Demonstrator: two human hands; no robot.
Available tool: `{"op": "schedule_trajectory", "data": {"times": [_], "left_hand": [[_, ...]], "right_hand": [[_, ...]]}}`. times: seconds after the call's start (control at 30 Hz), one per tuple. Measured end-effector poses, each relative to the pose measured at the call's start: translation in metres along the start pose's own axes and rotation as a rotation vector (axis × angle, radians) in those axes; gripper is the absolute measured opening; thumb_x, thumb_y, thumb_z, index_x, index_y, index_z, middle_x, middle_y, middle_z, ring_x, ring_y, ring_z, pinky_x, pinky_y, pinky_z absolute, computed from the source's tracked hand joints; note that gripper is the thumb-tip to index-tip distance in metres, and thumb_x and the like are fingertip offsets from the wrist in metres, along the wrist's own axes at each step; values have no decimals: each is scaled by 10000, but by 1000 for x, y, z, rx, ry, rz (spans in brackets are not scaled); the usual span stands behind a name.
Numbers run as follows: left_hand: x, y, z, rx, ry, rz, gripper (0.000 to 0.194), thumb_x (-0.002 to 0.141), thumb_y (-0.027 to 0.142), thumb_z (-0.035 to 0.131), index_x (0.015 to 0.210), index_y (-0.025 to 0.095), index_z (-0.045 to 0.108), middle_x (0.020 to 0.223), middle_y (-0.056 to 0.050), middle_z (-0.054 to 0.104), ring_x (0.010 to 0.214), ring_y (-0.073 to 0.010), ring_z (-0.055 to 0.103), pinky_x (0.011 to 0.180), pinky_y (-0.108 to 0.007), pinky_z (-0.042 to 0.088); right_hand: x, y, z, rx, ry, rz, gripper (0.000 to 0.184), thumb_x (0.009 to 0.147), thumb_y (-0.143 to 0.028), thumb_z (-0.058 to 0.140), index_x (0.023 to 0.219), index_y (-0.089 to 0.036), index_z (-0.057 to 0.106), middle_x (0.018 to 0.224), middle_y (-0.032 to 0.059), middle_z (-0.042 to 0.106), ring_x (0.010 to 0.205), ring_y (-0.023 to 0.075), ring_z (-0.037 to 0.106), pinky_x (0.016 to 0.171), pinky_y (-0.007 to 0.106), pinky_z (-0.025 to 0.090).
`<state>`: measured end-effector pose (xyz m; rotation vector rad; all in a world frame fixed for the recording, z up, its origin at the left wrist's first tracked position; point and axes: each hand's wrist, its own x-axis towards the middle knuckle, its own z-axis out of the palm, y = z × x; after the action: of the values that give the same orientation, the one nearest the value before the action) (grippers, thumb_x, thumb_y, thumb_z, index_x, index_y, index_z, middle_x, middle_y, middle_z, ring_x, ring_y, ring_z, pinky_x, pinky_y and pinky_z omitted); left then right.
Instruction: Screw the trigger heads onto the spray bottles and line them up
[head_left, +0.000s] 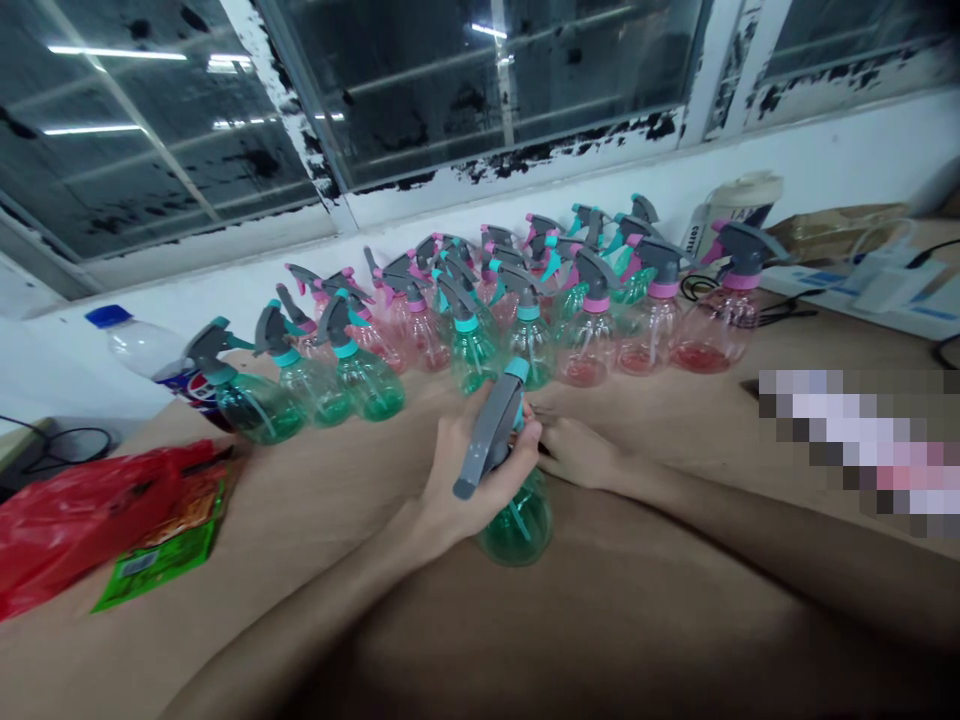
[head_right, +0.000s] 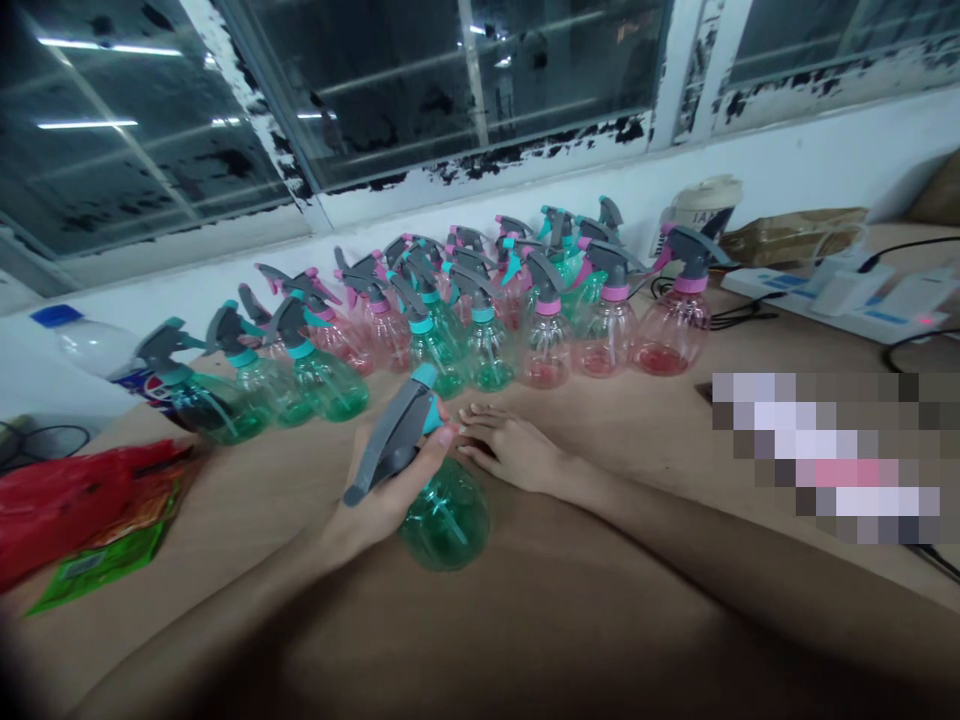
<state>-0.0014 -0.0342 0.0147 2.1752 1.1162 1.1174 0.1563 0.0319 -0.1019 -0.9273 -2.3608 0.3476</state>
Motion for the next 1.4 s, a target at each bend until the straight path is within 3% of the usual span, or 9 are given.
{"op": "schedule_trajectory", "data": {"times": [0.13, 0.27, 0.47, 0.6, 0.73, 0.9, 1.07, 1.4], "left_hand": [[-1, -8, 1, -48, -30, 26, 151, 851, 291, 539, 981, 215, 539, 740, 13, 613, 592, -133, 595, 576, -271, 492], [-2, -11, 3, 10, 36, 48, 257, 822, 291, 581, 1071, 236, 558, 884, -25, 663, 712, -175, 643, 669, -313, 518], [-4, -27, -10, 135, 98, -27, 356, 802, 369, 613, 1135, 251, 571, 741, -6, 637, 586, -173, 590, 613, -326, 498], [0, -46, -32, 285, 248, -148, 299, 746, 460, 658, 929, 229, 606, 716, -8, 632, 593, -181, 583, 572, -315, 473], [17, -65, -50, 305, 364, -225, 237, 707, 409, 659, 833, 215, 604, 700, -5, 637, 630, -188, 591, 595, -313, 478], [53, -102, -56, 278, 544, -236, 199, 646, 319, 647, 802, 200, 611, 734, -4, 663, 727, -209, 615, 707, -331, 503], [84, -133, -54, 280, 590, -222, 123, 678, 298, 590, 754, 200, 598, 702, -18, 649, 729, -217, 614, 753, -360, 508], [113, -157, -60, 370, 585, -140, 165, 725, 352, 640, 764, 199, 594, 725, -33, 655, 860, -263, 628, 890, -427, 468]], "right_hand": [[1, -1, -4, 41, -10, -29, 353, 938, -282, 444, 1233, -165, 599, 1308, 129, 587, 1244, 253, 516, 971, 442, 475], [1, 0, -4, 29, -12, -39, 352, 940, -287, 440, 1234, -174, 595, 1331, 124, 568, 1256, 236, 509, 1056, 461, 406], [2, 2, 2, -79, 11, -14, 355, 939, -312, 457, 1231, -171, 601, 1325, 108, 575, 1283, 241, 483, 1077, 460, 393], [3, 1, 4, -114, 16, -19, 353, 942, -307, 457, 1225, -161, 610, 1318, 99, 582, 1275, 229, 493, 1094, 431, 381], [3, 1, 3, -112, 14, -1, 378, 944, -322, 451, 1223, -127, 614, 1339, 114, 560, 1275, 235, 492, 1110, 416, 360], [4, -1, 1, -107, 21, 10, 365, 941, -325, 458, 1212, -143, 622, 1334, 97, 568, 1281, 220, 485, 1107, 409, 363], [4, 0, 2, -101, 32, 10, 357, 938, -332, 462, 1206, -162, 625, 1337, 88, 567, 1287, 215, 479, 1105, 410, 365], [5, 1, 2, -61, 43, 0, 351, 931, -318, 468, 1200, -164, 632, 1333, 97, 565, 1294, 225, 470, 1112, 427, 351]]}}
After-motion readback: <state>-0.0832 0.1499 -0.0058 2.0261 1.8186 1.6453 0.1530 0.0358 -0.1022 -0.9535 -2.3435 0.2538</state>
